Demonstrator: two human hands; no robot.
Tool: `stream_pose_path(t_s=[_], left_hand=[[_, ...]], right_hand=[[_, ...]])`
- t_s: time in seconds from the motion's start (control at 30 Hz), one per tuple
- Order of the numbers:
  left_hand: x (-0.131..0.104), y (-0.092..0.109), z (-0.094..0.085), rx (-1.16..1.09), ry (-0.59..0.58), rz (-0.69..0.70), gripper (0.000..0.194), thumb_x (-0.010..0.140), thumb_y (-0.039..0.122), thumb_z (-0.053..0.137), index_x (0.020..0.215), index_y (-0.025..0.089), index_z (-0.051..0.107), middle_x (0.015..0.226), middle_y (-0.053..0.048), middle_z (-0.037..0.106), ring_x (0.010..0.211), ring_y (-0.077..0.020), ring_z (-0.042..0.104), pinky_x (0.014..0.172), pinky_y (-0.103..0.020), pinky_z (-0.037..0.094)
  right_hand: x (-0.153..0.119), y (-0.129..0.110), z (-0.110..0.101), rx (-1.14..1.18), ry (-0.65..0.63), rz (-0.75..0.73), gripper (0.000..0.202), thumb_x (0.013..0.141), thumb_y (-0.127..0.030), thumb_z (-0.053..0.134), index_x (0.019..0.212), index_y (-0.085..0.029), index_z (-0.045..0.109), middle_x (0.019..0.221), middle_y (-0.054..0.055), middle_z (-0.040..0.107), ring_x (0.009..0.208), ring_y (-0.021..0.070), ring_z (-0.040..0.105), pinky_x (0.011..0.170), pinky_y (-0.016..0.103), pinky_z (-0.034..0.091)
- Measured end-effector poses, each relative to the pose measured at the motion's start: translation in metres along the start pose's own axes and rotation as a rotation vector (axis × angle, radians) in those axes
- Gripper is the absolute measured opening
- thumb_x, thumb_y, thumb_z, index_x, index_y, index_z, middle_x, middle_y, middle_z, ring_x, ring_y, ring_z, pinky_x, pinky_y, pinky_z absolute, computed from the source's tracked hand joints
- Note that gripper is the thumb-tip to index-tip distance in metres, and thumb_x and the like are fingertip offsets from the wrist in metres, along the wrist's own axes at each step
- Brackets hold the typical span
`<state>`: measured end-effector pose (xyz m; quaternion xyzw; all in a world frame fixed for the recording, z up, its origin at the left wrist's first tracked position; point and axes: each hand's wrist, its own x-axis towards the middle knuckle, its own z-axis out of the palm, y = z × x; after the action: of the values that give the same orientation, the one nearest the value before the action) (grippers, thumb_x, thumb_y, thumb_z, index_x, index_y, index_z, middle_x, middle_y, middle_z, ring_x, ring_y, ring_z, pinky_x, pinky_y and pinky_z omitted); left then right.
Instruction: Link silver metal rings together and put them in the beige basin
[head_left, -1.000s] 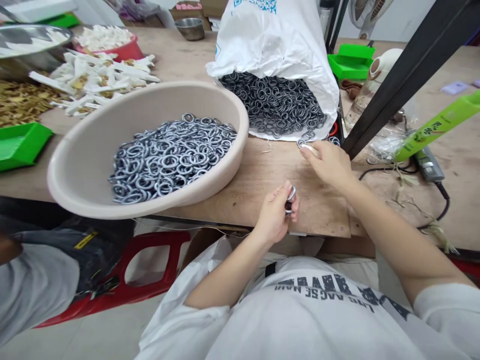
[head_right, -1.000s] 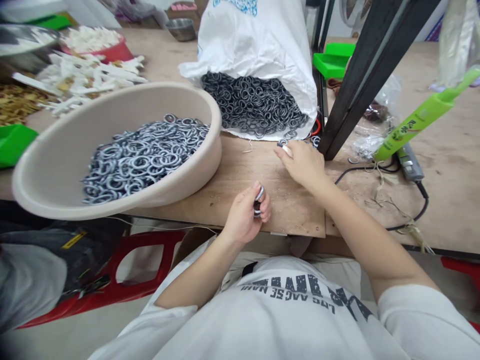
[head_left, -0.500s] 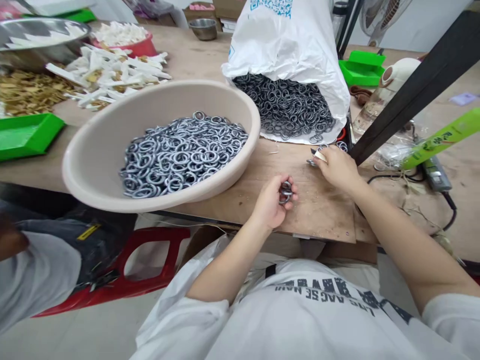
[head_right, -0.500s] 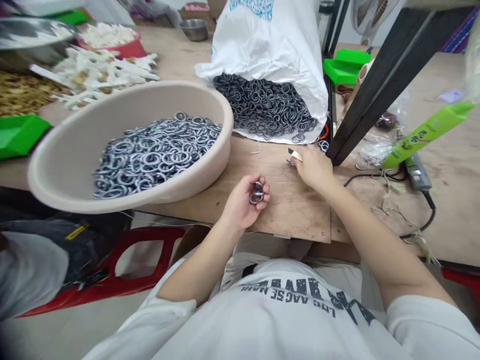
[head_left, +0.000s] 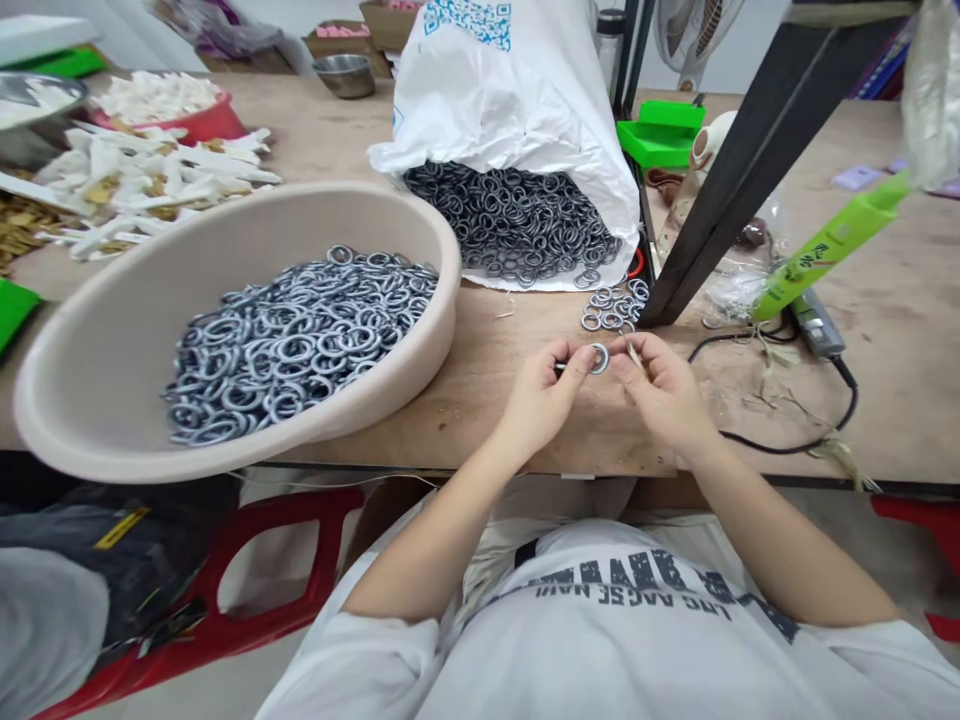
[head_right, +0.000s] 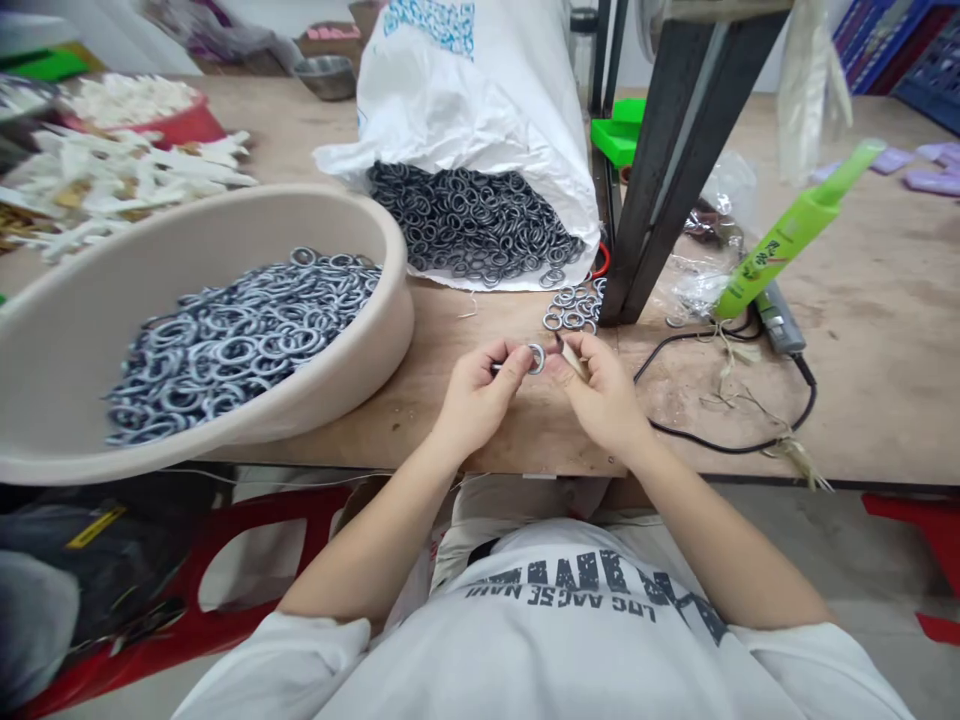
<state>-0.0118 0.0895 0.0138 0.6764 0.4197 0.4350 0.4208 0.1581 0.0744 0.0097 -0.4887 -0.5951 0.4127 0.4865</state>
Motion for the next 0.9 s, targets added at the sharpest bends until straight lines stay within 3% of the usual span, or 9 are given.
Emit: stream_pose_path(t_s=[0.1, 0.23, 0.33, 0.53, 0.67, 0.8, 0.9], left_hand=[[-0.007, 0.003, 0.011, -0.297, -0.028, -0.132, 0.037, 0.094, 0.051, 0.055, 0.079, 0.017, 0.056, 0.061, 0.005, 0.045, 0.053, -0.0078, 0.037, 0.054, -0.023, 0.031], [-0.013, 0.006, 0.021, -0.418, 0.054, -0.172, 0.032, 0.090, 0.049, 0.063, 0.087, 0.017, 0.061, 0.063, 0.005, 0.048, 0.051, -0.0055, 0.036, 0.049, -0.020, 0.029], [-0.015, 0.010, 0.023, -0.559, 0.075, -0.265, 0.035, 0.087, 0.050, 0.065, 0.081, 0.017, 0.058, 0.061, 0.005, 0.047, 0.048, -0.0050, 0.037, 0.044, -0.019, 0.027], [-0.019, 0.021, 0.019, -0.946, -0.031, -0.510, 0.039, 0.082, 0.051, 0.071, 0.078, 0.017, 0.051, 0.061, 0.007, 0.043, 0.044, -0.0032, 0.036, 0.040, -0.015, 0.022], [-0.023, 0.024, 0.020, -0.990, -0.033, -0.560, 0.040, 0.082, 0.052, 0.071, 0.081, 0.017, 0.052, 0.060, 0.007, 0.044, 0.044, -0.0031, 0.038, 0.040, -0.014, 0.024], [-0.025, 0.023, 0.022, -0.987, -0.021, -0.543, 0.039, 0.085, 0.050, 0.068, 0.077, 0.017, 0.049, 0.061, 0.005, 0.045, 0.045, -0.0039, 0.040, 0.040, -0.015, 0.024], [-0.025, 0.020, 0.021, -1.012, 0.007, -0.537, 0.041, 0.084, 0.051, 0.069, 0.075, 0.017, 0.048, 0.060, 0.006, 0.044, 0.044, -0.0035, 0.039, 0.040, -0.015, 0.025]], right_hand=[[-0.007, -0.004, 0.004, 0.168, -0.005, 0.040, 0.032, 0.085, -0.048, 0.072, 0.102, -0.022, 0.063, 0.083, -0.001, 0.060, 0.061, 0.0100, 0.046, 0.053, 0.024, 0.037], [-0.006, -0.012, 0.005, 0.240, -0.015, 0.051, 0.034, 0.080, -0.051, 0.076, 0.089, -0.021, 0.064, 0.069, -0.004, 0.053, 0.054, 0.0083, 0.040, 0.049, 0.024, 0.033], [-0.006, -0.015, 0.003, 0.245, -0.001, 0.049, 0.036, 0.081, -0.054, 0.074, 0.087, -0.020, 0.063, 0.065, -0.005, 0.051, 0.052, 0.0083, 0.039, 0.048, 0.024, 0.032], [-0.016, -0.014, -0.001, 0.107, -0.002, -0.106, 0.029, 0.086, -0.050, 0.071, 0.096, -0.022, 0.067, 0.085, 0.001, 0.065, 0.075, 0.0147, 0.058, 0.068, 0.028, 0.046], [-0.015, -0.015, 0.001, 0.014, -0.032, -0.165, 0.023, 0.084, -0.042, 0.075, 0.096, -0.023, 0.069, 0.089, 0.002, 0.068, 0.082, 0.0170, 0.061, 0.075, 0.030, 0.047], [-0.008, -0.017, 0.001, 0.044, -0.092, -0.099, 0.027, 0.094, -0.046, 0.061, 0.086, -0.021, 0.067, 0.075, 0.000, 0.063, 0.069, 0.0140, 0.057, 0.065, 0.027, 0.043], [-0.011, -0.020, -0.001, -0.138, -0.108, -0.183, 0.032, 0.097, -0.047, 0.055, 0.081, -0.020, 0.062, 0.070, -0.001, 0.057, 0.066, 0.0137, 0.052, 0.064, 0.028, 0.038]])
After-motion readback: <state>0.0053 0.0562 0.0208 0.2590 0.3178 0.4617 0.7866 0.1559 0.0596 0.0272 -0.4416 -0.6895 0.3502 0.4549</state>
